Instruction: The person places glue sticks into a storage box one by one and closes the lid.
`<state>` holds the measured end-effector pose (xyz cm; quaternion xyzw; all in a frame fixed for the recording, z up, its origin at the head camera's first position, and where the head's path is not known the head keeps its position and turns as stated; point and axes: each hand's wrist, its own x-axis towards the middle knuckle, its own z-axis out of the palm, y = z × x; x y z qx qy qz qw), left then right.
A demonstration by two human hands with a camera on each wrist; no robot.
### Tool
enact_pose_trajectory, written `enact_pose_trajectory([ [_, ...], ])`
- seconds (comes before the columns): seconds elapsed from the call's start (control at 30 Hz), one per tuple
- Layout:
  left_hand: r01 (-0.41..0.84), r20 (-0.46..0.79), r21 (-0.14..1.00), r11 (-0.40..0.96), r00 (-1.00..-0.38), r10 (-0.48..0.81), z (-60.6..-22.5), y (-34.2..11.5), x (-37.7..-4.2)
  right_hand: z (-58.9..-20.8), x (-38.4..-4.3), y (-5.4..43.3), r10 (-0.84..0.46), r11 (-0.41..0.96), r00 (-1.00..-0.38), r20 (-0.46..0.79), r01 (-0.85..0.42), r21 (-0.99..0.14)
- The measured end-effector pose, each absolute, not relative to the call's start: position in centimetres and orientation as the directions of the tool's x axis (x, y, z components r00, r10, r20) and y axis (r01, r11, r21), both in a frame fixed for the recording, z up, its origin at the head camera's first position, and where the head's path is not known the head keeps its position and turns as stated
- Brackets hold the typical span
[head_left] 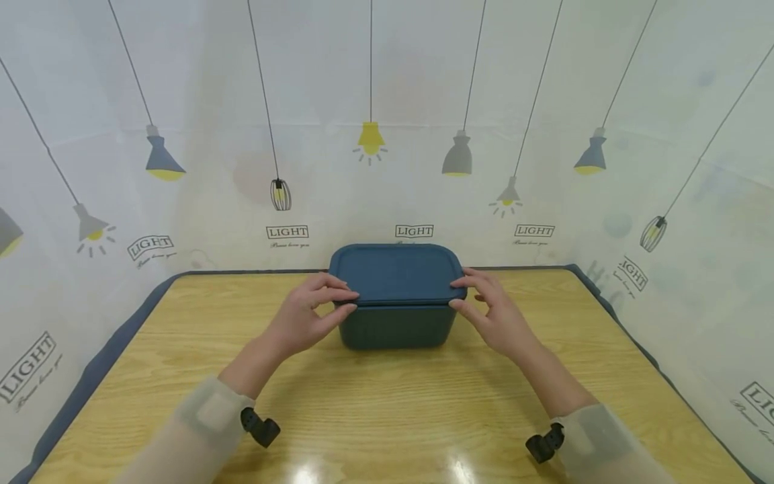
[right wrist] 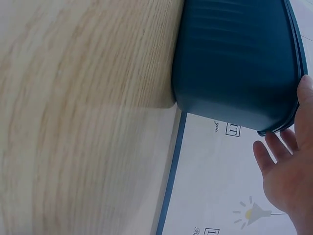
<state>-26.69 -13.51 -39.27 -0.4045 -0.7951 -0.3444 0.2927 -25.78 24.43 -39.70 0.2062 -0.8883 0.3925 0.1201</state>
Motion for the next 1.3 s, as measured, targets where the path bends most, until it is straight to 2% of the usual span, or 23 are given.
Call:
enact_pose_trajectory([
  [0.33,0.853,0.772,0.305,0.423,-0.481,0.416,-39.9,-13.5,-26.5,-40.2,-25.5,24.4,-0.284,0.595,-0.878,0.385,-0.477,-0.647],
  [0.8,0.842,0.771,0.310,0.442,-0.495,0.401,-40.3,-13.1,-26.0,-40.7,-25.4,24.7,-0.274,0.591,-0.891,0.362,-0.453,-0.667],
  [1.0,0.832,0.782,0.354,0.427,-0.514,0.352,-40.3,-13.0,-26.1,-40.2,-25.8,24.6,-0.261,0.603,-0.894,0.365,-0.446,-0.661],
  [1.1,0.789,0.749,0.432,0.436,-0.583,0.314,-40.0,-13.1,-26.4,-39.7,-26.1,24.5,-0.253,0.613,-0.897,0.363,-0.439,-0.657],
  [1.2,0.671,0.630,0.558,0.489,-0.725,0.276,-39.6,-13.3,-27.1,-39.2,-26.7,24.6,-0.252,0.636,-0.909,0.333,-0.415,-0.651],
  [1.3,0.502,0.434,0.673,0.543,-0.863,0.259,-39.3,-13.6,-28.1,-39.0,-27.4,24.7,-0.255,0.661,-0.933,0.253,-0.359,-0.659],
])
